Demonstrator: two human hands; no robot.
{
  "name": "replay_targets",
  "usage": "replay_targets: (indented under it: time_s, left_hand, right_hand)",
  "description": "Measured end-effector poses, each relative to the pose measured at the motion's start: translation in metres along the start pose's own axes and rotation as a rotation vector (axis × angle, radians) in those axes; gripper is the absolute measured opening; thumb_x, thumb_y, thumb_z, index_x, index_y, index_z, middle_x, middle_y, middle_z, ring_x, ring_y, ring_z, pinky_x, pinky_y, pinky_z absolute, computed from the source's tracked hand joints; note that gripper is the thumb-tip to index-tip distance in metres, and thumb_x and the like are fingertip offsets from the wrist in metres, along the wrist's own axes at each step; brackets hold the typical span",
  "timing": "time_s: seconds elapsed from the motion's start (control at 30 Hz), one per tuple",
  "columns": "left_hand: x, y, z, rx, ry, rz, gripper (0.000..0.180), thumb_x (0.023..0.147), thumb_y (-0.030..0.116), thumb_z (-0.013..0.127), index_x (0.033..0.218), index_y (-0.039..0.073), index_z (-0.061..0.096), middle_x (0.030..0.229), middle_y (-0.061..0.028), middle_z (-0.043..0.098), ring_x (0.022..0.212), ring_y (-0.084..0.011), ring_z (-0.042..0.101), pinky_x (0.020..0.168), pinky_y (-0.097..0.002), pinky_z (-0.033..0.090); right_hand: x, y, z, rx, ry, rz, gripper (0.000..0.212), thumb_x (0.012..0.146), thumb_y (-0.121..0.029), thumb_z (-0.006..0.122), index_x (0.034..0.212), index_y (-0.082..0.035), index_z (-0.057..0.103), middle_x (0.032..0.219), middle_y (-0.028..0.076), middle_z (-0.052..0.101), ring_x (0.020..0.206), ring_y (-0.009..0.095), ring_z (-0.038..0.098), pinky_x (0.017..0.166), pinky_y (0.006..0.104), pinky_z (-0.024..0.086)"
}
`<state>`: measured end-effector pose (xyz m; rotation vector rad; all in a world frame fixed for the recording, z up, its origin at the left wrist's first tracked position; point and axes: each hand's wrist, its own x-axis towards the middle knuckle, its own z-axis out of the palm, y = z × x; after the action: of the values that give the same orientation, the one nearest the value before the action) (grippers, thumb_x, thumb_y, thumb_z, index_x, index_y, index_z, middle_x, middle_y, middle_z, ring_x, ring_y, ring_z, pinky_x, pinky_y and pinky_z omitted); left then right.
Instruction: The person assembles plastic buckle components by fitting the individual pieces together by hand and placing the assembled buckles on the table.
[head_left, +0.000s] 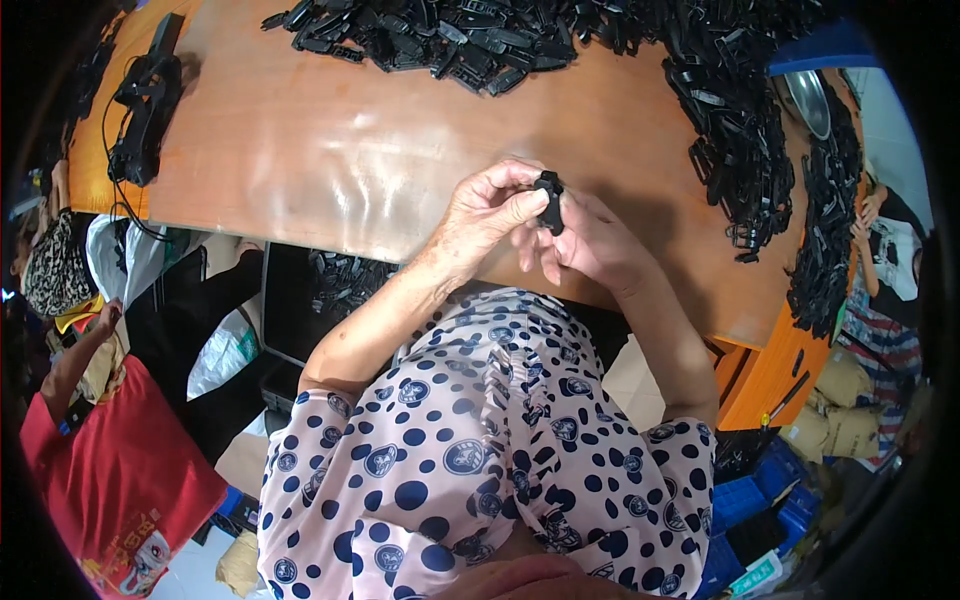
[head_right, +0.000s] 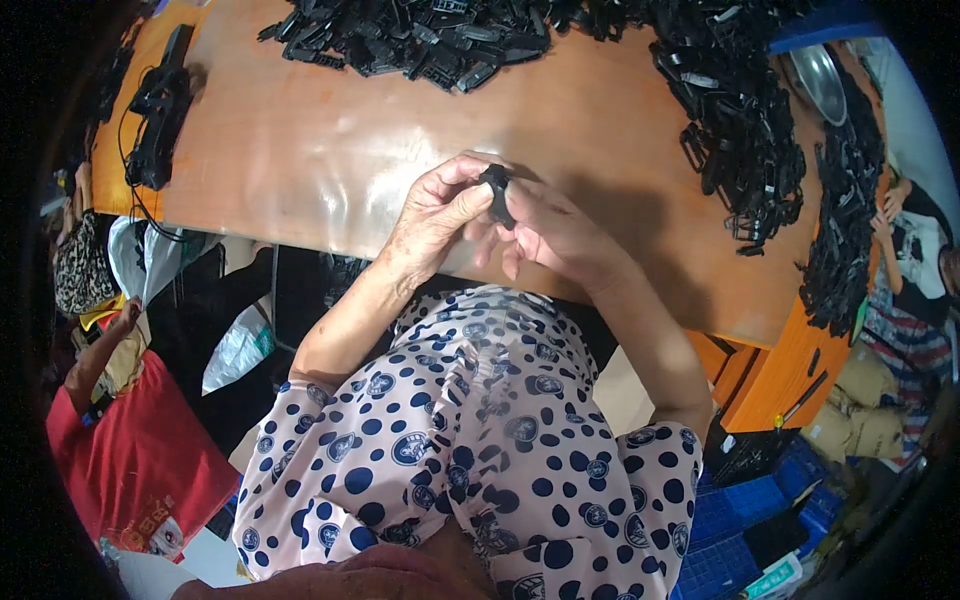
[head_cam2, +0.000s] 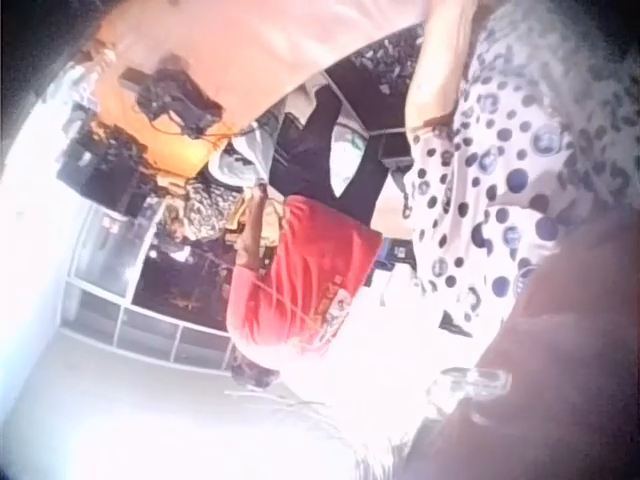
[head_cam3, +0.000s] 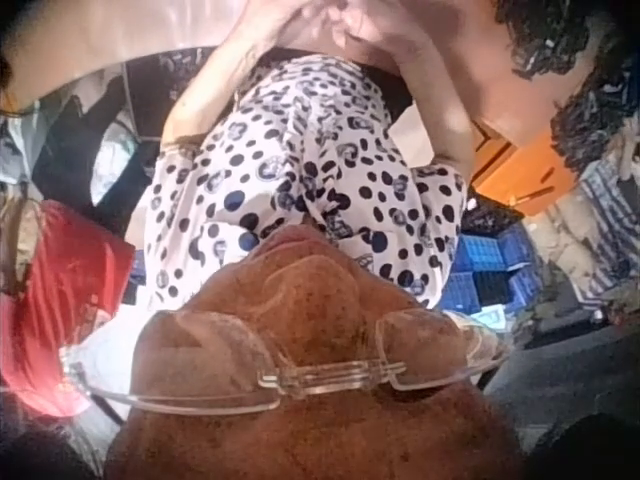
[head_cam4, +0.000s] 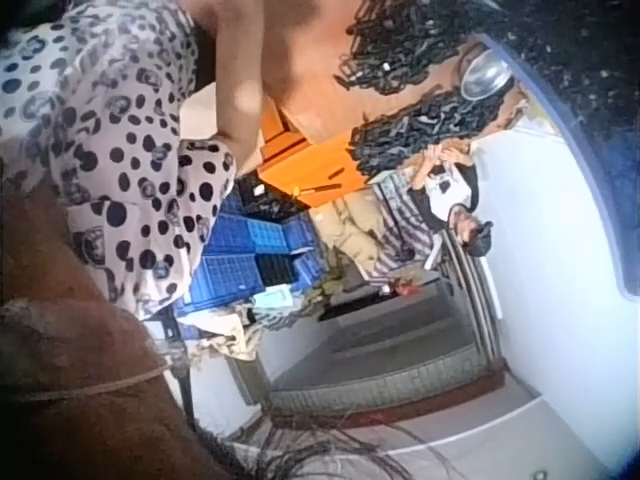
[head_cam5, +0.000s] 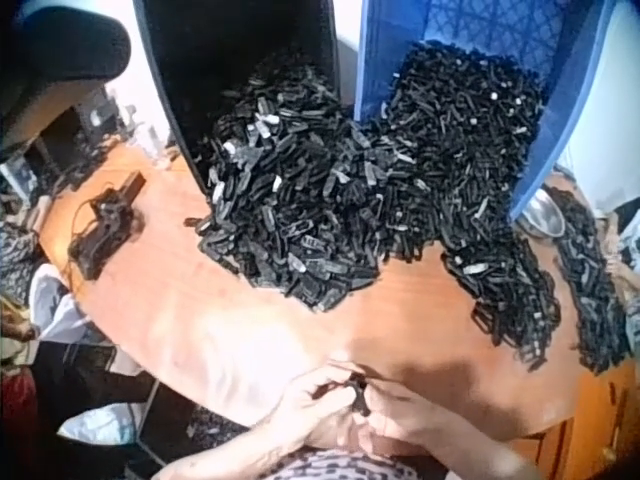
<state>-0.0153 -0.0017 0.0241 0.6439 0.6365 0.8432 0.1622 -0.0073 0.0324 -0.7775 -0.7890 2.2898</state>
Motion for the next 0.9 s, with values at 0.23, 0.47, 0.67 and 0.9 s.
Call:
replay_targets:
  time_s: [0.23, 0.47, 0.67, 0.9]
  left_hand:
    - [0.023, 0.005, 0.016, 0.192, 0.075, 0.026, 0.028, 0.093, 0.025, 0.056, 0.11, 0.003, 0.058, 0.095, -0.0015, 0.06, 0.081, -0.0064, 0.054, 0.071, -0.02, 0.047]
    - [0.065, 0.042, -0.024, 1.611, 0.263, 0.487, 0.016, 0.083, 0.002, 0.053, 0.099, 0.003, 0.056, 0.089, -0.0147, 0.054, 0.08, -0.0336, 0.058, 0.066, -0.0411, 0.048]
    - [0.078, 0.044, -0.037, 1.981, 0.304, 0.48, 0.016, 0.084, 0.021, 0.061, 0.092, 0.008, 0.059, 0.088, -0.0108, 0.054, 0.077, -0.0333, 0.06, 0.064, -0.044, 0.049]
    - [0.059, 0.029, -0.045, 1.754, 0.127, 0.542, 0.015, 0.082, 0.011, 0.063, 0.094, 0.005, 0.055, 0.084, -0.0141, 0.056, 0.072, -0.0343, 0.058, 0.063, -0.042, 0.048]
  right_hand:
    - [0.002, -0.018, -0.013, -0.253, 0.116, -0.027, 0.043, 0.096, -0.038, 0.044, 0.121, -0.003, 0.045, 0.086, 0.009, 0.059, 0.072, 0.014, 0.061, 0.058, 0.0232, 0.05]
    - [-0.024, -0.099, -0.117, -2.038, 0.846, -0.452, 0.024, 0.082, -0.021, 0.063, 0.097, -0.004, 0.057, 0.093, 0.012, 0.058, 0.084, 0.03, 0.059, 0.07, 0.0357, 0.05]
    - [-0.027, -0.105, -0.132, -2.289, 0.763, -0.133, 0.018, 0.082, -0.016, 0.06, 0.093, -0.001, 0.057, 0.092, 0.015, 0.058, 0.089, 0.033, 0.058, 0.073, 0.0414, 0.051]
    - [-0.027, -0.086, -0.111, -1.213, 0.65, -0.417, 0.019, 0.087, -0.015, 0.06, 0.102, -0.003, 0.056, 0.083, 0.008, 0.058, 0.072, 0.019, 0.059, 0.059, 0.0282, 0.049]
